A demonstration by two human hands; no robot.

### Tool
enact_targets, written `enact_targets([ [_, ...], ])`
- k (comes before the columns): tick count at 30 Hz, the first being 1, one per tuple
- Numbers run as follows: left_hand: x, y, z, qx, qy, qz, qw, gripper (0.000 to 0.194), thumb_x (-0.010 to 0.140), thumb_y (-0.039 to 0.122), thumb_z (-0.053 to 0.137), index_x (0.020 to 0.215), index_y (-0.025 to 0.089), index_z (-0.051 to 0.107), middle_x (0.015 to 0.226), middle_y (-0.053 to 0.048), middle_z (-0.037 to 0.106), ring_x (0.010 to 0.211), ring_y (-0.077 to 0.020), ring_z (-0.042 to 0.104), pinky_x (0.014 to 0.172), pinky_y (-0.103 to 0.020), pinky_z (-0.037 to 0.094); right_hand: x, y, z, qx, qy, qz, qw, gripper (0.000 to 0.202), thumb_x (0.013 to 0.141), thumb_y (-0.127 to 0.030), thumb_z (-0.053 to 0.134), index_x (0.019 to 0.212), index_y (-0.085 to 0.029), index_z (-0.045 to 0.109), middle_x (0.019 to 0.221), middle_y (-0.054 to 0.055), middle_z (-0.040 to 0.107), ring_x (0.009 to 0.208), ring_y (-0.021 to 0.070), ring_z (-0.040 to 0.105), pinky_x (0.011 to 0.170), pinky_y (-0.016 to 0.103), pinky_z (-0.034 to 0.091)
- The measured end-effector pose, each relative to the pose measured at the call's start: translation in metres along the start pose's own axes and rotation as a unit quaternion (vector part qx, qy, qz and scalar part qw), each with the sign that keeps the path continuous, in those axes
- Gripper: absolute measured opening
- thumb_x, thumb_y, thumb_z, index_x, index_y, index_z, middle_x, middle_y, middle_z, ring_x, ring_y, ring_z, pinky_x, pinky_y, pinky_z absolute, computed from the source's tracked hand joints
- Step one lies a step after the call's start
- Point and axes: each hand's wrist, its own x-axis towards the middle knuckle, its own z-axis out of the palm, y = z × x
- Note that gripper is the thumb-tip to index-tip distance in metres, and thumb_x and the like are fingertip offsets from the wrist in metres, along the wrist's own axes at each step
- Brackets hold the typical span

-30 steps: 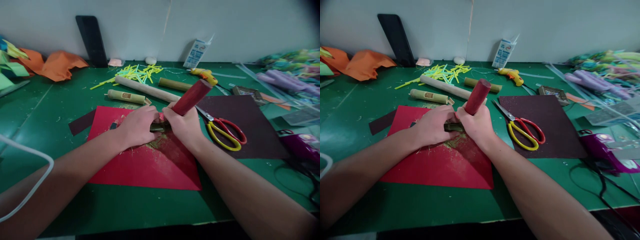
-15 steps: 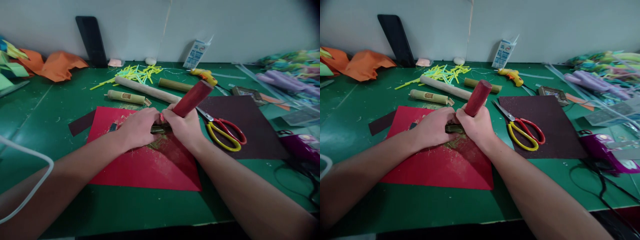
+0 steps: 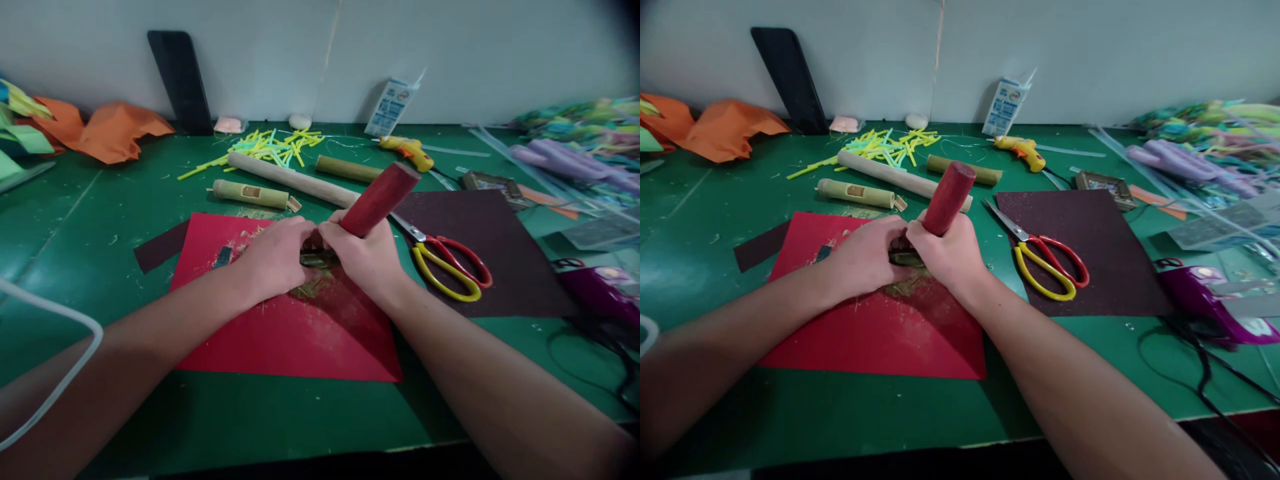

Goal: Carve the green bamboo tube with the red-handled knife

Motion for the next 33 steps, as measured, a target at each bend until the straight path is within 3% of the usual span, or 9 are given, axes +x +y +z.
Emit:
enact_targets([
  [16, 0.0008, 0.0001, -0.0012, 0.01, -0.005, 0.034, 0.999, 0.016, 0.07, 0.018, 0.07, 0.081, 0.019, 0.058, 0.085, -0.002, 0.055, 0.079, -0.0193, 0.056, 0.066, -0.033, 0.042, 0.0014, 0.0025, -0.0027, -0.028, 0.026, -0.013, 0.999, 0.019, 0.068, -0.02, 0.055, 0.05, -0.021, 0.047, 0.052, -0.004, 0.044, 0.054, 0.0101, 0.04, 0.052, 0.028, 0.033],
  [33, -0.0006, 0.0003, -0.0016, -0.009, -0.007, 0.023, 1.0, 0.018, 0.069, 0.018, 0.071, 0.083, 0.02, 0.058, 0.087, -0.002, 0.056, 0.081, -0.0199, 0.056, 0.068, -0.034, 0.042, 0.0007, 0.0052, -0.0035, -0.055, 0.022, -0.039, 0.998, 0.02, 0.068, -0.019, 0.052, 0.051, -0.022, 0.042, 0.052, -0.004, 0.04, 0.053, 0.0099, 0.037, 0.05, 0.029, 0.031],
])
